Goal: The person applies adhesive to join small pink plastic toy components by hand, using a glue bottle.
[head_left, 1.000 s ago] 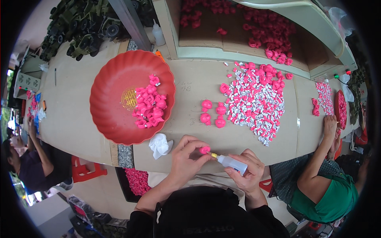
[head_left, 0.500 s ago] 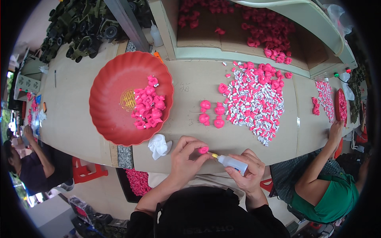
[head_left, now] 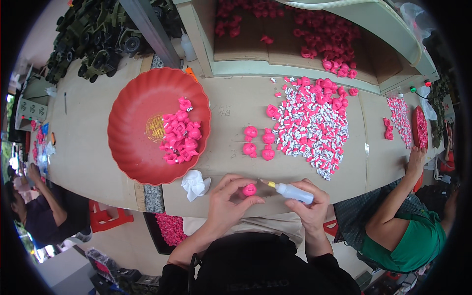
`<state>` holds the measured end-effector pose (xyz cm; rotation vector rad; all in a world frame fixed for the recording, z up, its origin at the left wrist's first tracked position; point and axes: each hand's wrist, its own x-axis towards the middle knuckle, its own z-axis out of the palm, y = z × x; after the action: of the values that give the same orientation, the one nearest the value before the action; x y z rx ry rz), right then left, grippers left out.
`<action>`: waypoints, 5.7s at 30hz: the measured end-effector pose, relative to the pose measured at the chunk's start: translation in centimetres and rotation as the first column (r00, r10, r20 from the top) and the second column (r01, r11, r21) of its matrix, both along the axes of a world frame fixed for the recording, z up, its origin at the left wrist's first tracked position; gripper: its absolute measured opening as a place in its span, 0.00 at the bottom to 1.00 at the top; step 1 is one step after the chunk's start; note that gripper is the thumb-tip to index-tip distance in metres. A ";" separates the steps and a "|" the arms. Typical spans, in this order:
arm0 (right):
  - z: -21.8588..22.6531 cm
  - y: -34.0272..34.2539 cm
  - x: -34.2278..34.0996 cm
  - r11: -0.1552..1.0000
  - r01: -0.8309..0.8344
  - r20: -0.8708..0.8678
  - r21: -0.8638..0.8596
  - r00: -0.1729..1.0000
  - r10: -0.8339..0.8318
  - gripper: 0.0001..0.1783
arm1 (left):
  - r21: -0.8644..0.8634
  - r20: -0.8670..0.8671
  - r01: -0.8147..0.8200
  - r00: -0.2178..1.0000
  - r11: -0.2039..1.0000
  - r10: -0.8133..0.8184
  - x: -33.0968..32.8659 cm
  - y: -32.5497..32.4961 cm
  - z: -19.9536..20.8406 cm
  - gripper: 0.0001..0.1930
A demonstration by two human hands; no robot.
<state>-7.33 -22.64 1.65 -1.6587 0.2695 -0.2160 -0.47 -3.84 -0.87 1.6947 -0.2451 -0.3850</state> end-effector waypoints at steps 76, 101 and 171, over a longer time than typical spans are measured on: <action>0.3 0.7 0.8 0.979 -0.202 -0.174 0.026 0.964 0.203 0.14 | -0.085 0.111 0.211 0.973 0.974 -0.201 -1.1 0.5 0.1 0.16; -0.5 1.0 0.1 0.953 -0.221 -0.301 0.208 0.913 0.277 0.05 | -0.110 0.253 0.290 0.933 0.951 -0.255 -0.9 0.4 -0.8 0.19; 1.0 0.5 1.2 0.895 -0.104 0.119 -0.434 0.978 0.172 0.19 | 0.067 0.248 -0.055 0.968 0.996 0.036 0.8 0.4 -0.4 0.12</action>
<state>-6.13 -22.19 2.62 -2.0750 -0.0207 -0.3107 0.37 -3.43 -1.27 1.8177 -0.3773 -0.1496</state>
